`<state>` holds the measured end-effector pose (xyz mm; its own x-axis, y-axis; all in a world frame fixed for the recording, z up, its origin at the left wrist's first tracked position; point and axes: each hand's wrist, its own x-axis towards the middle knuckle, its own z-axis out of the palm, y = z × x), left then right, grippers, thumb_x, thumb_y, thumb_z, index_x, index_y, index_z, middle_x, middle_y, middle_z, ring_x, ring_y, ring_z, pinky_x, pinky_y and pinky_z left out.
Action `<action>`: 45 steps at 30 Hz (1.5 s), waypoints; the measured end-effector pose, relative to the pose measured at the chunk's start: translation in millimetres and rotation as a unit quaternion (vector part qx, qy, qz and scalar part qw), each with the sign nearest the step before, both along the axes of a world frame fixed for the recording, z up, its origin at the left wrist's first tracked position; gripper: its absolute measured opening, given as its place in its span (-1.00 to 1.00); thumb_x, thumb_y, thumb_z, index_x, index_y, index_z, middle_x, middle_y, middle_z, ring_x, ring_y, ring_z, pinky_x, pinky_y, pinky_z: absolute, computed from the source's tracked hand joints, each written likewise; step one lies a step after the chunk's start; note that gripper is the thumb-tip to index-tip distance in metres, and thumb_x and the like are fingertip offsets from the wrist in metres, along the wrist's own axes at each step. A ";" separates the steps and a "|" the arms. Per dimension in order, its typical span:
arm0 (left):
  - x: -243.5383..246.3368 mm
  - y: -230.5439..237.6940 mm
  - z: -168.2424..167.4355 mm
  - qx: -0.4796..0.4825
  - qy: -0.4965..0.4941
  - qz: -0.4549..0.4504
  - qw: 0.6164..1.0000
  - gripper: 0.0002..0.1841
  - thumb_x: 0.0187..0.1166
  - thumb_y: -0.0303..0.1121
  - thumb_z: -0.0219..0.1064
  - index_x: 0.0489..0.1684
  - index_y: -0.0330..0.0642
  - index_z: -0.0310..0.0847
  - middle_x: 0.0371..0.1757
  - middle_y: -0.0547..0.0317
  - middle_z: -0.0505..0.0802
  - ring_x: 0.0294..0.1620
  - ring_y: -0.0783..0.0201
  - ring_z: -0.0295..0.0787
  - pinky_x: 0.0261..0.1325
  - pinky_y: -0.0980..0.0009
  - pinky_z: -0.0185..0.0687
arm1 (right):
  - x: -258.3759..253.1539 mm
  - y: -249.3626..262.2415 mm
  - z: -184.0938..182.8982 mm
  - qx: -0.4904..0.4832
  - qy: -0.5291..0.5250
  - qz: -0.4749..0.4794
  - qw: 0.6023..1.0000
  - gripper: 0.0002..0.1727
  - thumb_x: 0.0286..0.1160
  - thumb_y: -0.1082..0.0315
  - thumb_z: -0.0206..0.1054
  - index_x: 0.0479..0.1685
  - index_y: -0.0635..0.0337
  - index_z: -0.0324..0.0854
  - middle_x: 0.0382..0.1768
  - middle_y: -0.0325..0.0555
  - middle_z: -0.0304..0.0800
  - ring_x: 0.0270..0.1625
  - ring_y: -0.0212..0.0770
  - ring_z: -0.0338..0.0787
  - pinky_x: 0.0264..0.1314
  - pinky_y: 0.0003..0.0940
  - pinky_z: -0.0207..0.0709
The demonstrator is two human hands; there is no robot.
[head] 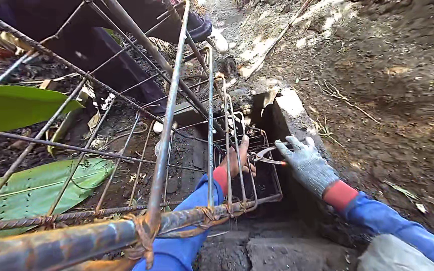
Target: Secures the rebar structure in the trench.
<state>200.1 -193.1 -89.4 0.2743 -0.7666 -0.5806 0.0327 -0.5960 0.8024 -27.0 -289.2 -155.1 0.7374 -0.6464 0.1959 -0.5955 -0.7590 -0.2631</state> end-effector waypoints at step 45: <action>-11.1 3.2 14.7 0.017 -0.168 -0.029 0.985 -0.18 0.72 0.41 -0.19 0.10 -0.22 0.70 -0.10 -0.08 0.83 -0.06 0.04 0.75 0.08 -0.06 0.62 | -11.2 100.0 -7.8 0.947 -0.206 0.108 0.220 -0.63 0.83 -0.03 -0.04 0.04 0.01 0.55 -0.51 -0.24 0.54 -0.50 -0.24 0.70 -0.31 -0.15 0.78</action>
